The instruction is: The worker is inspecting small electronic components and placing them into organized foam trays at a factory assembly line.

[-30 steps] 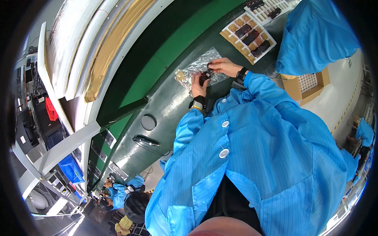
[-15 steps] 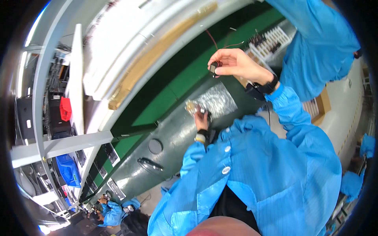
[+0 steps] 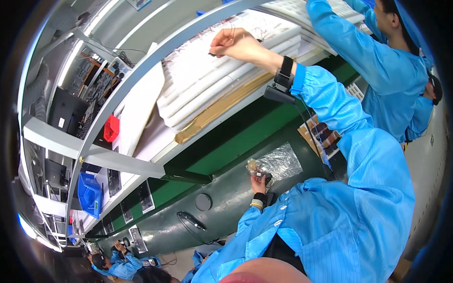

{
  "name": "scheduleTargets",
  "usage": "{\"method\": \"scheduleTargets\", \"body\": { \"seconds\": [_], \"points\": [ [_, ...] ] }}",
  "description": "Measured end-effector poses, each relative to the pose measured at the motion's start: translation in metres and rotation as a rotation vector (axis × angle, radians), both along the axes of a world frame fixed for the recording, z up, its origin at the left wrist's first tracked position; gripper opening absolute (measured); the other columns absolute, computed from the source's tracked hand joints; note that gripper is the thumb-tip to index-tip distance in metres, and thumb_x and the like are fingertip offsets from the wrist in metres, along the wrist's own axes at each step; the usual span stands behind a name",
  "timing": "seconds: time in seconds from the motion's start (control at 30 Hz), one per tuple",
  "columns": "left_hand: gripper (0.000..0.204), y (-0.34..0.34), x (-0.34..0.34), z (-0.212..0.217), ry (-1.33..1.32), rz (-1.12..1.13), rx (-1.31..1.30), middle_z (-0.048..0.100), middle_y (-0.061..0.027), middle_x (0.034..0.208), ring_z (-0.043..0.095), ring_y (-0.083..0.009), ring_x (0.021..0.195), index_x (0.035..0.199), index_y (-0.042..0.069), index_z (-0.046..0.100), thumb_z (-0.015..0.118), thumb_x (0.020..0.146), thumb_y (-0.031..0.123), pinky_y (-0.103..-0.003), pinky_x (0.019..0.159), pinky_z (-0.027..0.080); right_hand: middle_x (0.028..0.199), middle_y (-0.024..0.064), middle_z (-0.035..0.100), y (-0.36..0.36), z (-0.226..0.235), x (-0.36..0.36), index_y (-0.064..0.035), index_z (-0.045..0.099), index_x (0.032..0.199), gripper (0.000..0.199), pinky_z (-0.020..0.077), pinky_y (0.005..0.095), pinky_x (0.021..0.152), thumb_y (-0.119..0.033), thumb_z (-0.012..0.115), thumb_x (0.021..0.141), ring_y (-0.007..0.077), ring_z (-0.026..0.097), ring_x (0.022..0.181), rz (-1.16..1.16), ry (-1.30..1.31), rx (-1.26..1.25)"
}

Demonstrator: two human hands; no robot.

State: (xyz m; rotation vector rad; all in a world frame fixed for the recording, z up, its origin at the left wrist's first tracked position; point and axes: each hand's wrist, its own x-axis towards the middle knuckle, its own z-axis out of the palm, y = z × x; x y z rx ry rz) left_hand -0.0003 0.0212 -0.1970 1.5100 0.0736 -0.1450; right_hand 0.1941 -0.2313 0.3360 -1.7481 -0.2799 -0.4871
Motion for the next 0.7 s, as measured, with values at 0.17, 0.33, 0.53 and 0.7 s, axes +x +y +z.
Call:
{"method": "scheduleTargets", "body": {
  "seconds": [0.17,0.33,0.53,0.7],
  "points": [
    [0.048,0.001,-0.003,-0.006,-0.007,-0.029,-0.007,0.056,-0.0087,0.099,0.058,-0.0155,0.090,0.120,-0.001,0.042,0.074,0.084,0.006,-0.029,0.082,0.050,0.086,0.0067,0.070,0.001,0.000,0.031,0.0008,0.068,0.093,0.021,0.0518,0.0227,0.070,-0.018,0.073,0.086,0.0110,0.068,0.072,0.013,0.114,-0.103],
    [0.049,-0.001,-0.004,0.008,0.052,-0.055,0.018,0.057,-0.0090,0.100,0.059,-0.0151,0.091,0.126,-0.002,0.041,0.070,0.086,0.001,-0.028,0.081,0.050,0.076,0.0107,0.072,0.006,-0.004,0.030,0.0001,0.071,0.079,0.027,0.0530,0.0263,0.066,-0.026,0.076,0.079,0.0150,0.070,0.066,-0.161,0.094,-0.298],
    [0.055,0.003,0.001,-0.010,0.108,-0.070,0.096,0.058,-0.0087,0.100,0.059,-0.0155,0.092,0.126,-0.002,0.042,0.075,0.085,0.013,-0.029,0.082,0.049,0.076,0.0133,0.070,0.004,0.002,0.028,0.0005,0.070,0.078,0.027,0.0525,0.0330,0.069,-0.026,0.074,0.077,0.0233,0.069,0.075,-0.221,0.002,-0.488],
    [0.049,0.001,0.006,-0.026,0.053,-0.070,0.154,0.058,-0.0080,0.098,0.058,-0.0143,0.089,0.121,0.000,0.044,0.075,0.085,0.013,-0.028,0.079,0.049,0.075,0.0150,0.069,0.007,0.001,0.029,-0.0006,0.069,0.075,0.021,0.0527,0.0354,0.071,-0.021,0.072,0.076,0.0281,0.067,0.074,-0.266,-0.085,-0.539]
  ]
}}
